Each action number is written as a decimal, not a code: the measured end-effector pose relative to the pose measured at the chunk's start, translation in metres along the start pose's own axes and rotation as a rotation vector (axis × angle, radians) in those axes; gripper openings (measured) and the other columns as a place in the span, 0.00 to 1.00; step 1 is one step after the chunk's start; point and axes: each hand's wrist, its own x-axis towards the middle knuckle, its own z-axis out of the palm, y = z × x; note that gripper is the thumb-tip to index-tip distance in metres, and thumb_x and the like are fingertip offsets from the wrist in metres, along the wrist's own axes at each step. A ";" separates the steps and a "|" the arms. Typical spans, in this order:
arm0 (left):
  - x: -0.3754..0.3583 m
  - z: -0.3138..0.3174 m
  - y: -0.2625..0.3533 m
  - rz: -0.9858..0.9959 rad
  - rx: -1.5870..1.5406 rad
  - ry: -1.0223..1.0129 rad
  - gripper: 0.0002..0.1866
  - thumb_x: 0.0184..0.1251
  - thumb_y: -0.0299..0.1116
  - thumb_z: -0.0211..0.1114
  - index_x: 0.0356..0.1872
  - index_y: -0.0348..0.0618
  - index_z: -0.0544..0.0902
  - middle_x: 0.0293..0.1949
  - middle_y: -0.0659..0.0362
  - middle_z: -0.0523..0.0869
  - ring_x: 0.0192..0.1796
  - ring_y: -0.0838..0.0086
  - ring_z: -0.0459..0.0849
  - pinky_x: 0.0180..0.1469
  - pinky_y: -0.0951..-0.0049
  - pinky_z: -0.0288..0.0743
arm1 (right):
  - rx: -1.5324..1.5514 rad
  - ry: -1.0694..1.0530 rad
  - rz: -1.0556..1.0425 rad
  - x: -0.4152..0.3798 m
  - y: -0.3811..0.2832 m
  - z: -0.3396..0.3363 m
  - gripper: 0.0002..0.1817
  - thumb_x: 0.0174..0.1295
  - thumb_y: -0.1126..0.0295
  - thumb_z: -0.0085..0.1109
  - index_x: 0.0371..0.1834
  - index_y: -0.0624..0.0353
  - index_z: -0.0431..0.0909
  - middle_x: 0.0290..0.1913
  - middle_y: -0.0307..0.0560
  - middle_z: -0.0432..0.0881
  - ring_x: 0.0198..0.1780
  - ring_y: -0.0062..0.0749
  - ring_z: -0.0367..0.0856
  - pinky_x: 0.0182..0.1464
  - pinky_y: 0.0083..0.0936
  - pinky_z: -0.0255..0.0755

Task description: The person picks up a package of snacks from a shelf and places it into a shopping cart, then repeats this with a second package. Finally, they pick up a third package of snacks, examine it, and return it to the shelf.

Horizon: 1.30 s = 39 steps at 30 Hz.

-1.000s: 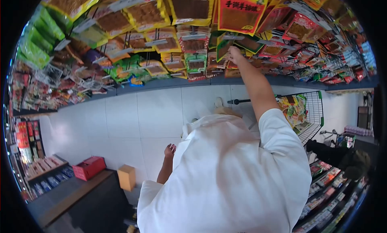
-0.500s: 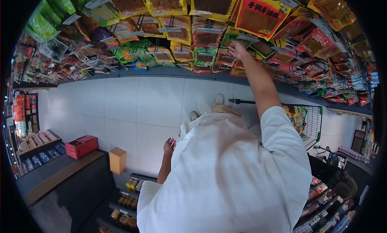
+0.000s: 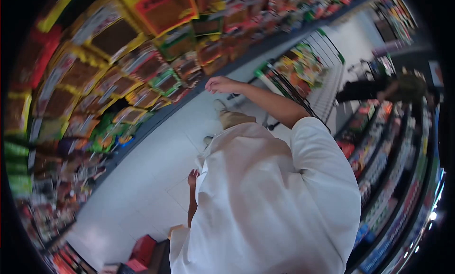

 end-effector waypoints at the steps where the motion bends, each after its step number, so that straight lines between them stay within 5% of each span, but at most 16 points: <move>1: -0.002 0.001 0.016 -0.118 -0.156 0.034 0.25 0.75 0.34 0.51 0.69 0.36 0.66 0.60 0.49 0.78 0.58 0.62 0.79 0.55 0.62 0.78 | -0.048 0.025 -0.041 -0.031 0.012 0.000 0.14 0.70 0.61 0.53 0.51 0.56 0.79 0.45 0.39 0.83 0.46 0.25 0.81 0.47 0.26 0.73; 3: -0.008 0.005 0.070 -0.388 -0.291 0.068 0.23 0.73 0.37 0.51 0.68 0.48 0.70 0.58 0.57 0.81 0.56 0.67 0.81 0.54 0.61 0.73 | -0.164 0.046 -0.140 -0.091 0.028 -0.002 0.14 0.73 0.61 0.52 0.51 0.59 0.78 0.45 0.37 0.81 0.48 0.24 0.79 0.52 0.24 0.71; 6: -0.010 0.019 0.126 -0.385 -0.167 0.156 0.22 0.72 0.40 0.51 0.66 0.54 0.72 0.56 0.62 0.83 0.55 0.70 0.81 0.52 0.63 0.69 | -0.138 0.153 -0.093 -0.194 0.024 -0.003 0.16 0.73 0.59 0.53 0.53 0.61 0.78 0.44 0.39 0.81 0.48 0.24 0.78 0.54 0.26 0.72; 7: -0.013 0.024 0.148 -0.390 -0.094 0.162 0.21 0.73 0.39 0.52 0.65 0.50 0.73 0.57 0.60 0.82 0.55 0.71 0.81 0.49 0.65 0.73 | -0.135 0.192 -0.056 -0.224 0.018 -0.006 0.17 0.73 0.59 0.53 0.54 0.61 0.77 0.44 0.39 0.81 0.48 0.24 0.79 0.54 0.26 0.72; 13: 0.026 0.092 0.241 -0.123 0.023 0.090 0.18 0.70 0.42 0.57 0.58 0.53 0.78 0.52 0.62 0.85 0.50 0.74 0.83 0.47 0.67 0.71 | 0.200 0.591 -0.077 -0.326 0.013 -0.077 0.13 0.72 0.65 0.54 0.53 0.61 0.77 0.45 0.42 0.82 0.45 0.23 0.82 0.52 0.23 0.74; 15: 0.018 0.146 0.285 0.037 0.070 0.033 0.15 0.71 0.43 0.59 0.54 0.52 0.81 0.48 0.62 0.86 0.48 0.74 0.83 0.46 0.69 0.72 | 0.357 0.838 -0.194 -0.333 0.068 -0.125 0.12 0.70 0.68 0.54 0.52 0.62 0.78 0.43 0.42 0.83 0.42 0.22 0.82 0.48 0.22 0.76; 18: -0.005 0.243 0.350 0.302 0.216 -0.076 0.13 0.74 0.43 0.58 0.51 0.49 0.81 0.46 0.63 0.87 0.46 0.75 0.84 0.45 0.72 0.72 | 0.430 1.107 -0.043 -0.335 0.170 -0.203 0.11 0.68 0.70 0.54 0.50 0.63 0.79 0.38 0.43 0.84 0.39 0.22 0.82 0.44 0.21 0.76; 21: -0.036 0.337 0.402 0.683 0.325 -0.114 0.09 0.74 0.36 0.58 0.45 0.44 0.82 0.45 0.59 0.86 0.46 0.73 0.83 0.50 0.68 0.73 | 0.354 1.124 0.274 -0.334 0.247 -0.245 0.09 0.65 0.69 0.56 0.43 0.59 0.81 0.36 0.38 0.83 0.34 0.21 0.79 0.39 0.20 0.74; 24: -0.109 0.427 0.466 1.253 0.638 -0.039 0.07 0.72 0.29 0.59 0.44 0.39 0.82 0.48 0.53 0.85 0.48 0.68 0.83 0.52 0.68 0.73 | 0.270 1.040 0.343 -0.317 0.327 -0.256 0.08 0.62 0.68 0.57 0.39 0.58 0.82 0.35 0.38 0.83 0.34 0.21 0.79 0.36 0.20 0.72; 27: -0.131 0.491 0.491 1.424 0.829 -0.123 0.10 0.64 0.23 0.61 0.45 0.39 0.83 0.48 0.51 0.83 0.54 0.56 0.80 0.60 0.59 0.70 | -0.021 0.783 0.416 -0.284 0.441 -0.243 0.20 0.63 0.58 0.54 0.47 0.64 0.82 0.44 0.53 0.85 0.45 0.44 0.83 0.50 0.35 0.74; 30: -0.106 0.531 0.473 1.406 0.967 -0.214 0.10 0.61 0.26 0.62 0.45 0.43 0.83 0.50 0.55 0.84 0.56 0.59 0.79 0.60 0.57 0.66 | -0.116 0.609 0.492 -0.267 0.447 -0.219 0.29 0.65 0.48 0.49 0.55 0.64 0.80 0.51 0.62 0.83 0.54 0.55 0.81 0.60 0.42 0.71; 31: -0.108 0.539 0.464 1.401 1.286 -0.075 0.10 0.61 0.30 0.62 0.43 0.47 0.84 0.50 0.61 0.85 0.57 0.65 0.79 0.57 0.60 0.64 | -0.115 0.561 0.531 -0.265 0.441 -0.207 0.32 0.66 0.45 0.47 0.57 0.63 0.78 0.54 0.65 0.82 0.57 0.57 0.80 0.63 0.43 0.69; 34: -0.107 0.548 0.459 1.380 1.345 -0.053 0.09 0.61 0.33 0.62 0.41 0.52 0.85 0.51 0.65 0.85 0.57 0.67 0.80 0.59 0.62 0.62 | -0.069 0.462 0.636 -0.255 0.428 -0.215 0.36 0.66 0.39 0.44 0.63 0.60 0.74 0.59 0.66 0.78 0.63 0.57 0.75 0.67 0.43 0.65; 39: -0.104 0.550 0.460 1.347 1.388 -0.095 0.05 0.60 0.31 0.60 0.33 0.50 0.84 0.35 0.69 0.87 0.42 0.73 0.82 0.51 0.67 0.59 | -0.063 0.493 0.653 -0.244 0.447 -0.229 0.33 0.63 0.43 0.50 0.63 0.56 0.76 0.62 0.63 0.76 0.63 0.57 0.74 0.65 0.45 0.68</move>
